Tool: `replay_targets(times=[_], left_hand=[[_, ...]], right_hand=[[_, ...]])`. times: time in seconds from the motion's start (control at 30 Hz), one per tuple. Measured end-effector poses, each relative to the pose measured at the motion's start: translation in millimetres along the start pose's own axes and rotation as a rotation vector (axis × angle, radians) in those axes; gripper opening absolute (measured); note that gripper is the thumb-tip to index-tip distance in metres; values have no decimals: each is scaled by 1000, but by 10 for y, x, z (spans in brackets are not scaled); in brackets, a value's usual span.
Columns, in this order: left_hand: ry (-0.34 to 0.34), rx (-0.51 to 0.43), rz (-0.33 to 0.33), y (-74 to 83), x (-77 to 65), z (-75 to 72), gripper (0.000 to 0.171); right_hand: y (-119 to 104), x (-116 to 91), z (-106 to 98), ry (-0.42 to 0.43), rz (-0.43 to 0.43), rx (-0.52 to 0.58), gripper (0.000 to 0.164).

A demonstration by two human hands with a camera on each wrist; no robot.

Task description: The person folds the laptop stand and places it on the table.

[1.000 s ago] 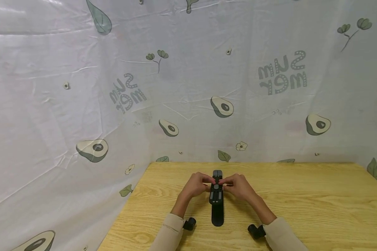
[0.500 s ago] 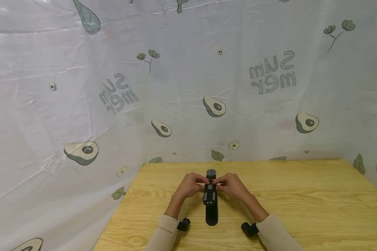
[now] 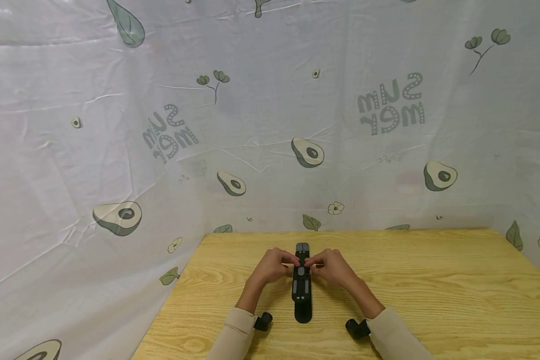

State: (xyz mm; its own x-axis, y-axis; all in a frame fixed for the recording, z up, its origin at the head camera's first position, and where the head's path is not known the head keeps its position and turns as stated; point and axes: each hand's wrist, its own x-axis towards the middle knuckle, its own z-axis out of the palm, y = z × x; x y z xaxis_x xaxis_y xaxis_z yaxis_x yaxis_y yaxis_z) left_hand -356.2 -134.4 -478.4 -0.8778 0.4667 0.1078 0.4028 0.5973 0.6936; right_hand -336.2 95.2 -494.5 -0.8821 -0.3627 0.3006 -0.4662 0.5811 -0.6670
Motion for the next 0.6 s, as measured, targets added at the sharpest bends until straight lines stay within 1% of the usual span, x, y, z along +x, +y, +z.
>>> replay_targets(times=[0.07,0.23,0.33,0.47,0.6], left_hand=[[-12,10,-5,1,-4,1,27],[-56,33,-34,14,-21,6,16],[-68,42,-47,28,-28,10,17],[-64,48,-53,48,-33,11,16],[-66,49,-62,51,-35,18,17]], right_hand=[[4,0,5,-8,-8,-11,20],[18,-4,13,-66,-42,-23,10],[20,-3,9,-91,-72,-26,7],[15,-4,-5,-94,-70,-25,7],[11,-12,-12,-94,-39,-30,8]])
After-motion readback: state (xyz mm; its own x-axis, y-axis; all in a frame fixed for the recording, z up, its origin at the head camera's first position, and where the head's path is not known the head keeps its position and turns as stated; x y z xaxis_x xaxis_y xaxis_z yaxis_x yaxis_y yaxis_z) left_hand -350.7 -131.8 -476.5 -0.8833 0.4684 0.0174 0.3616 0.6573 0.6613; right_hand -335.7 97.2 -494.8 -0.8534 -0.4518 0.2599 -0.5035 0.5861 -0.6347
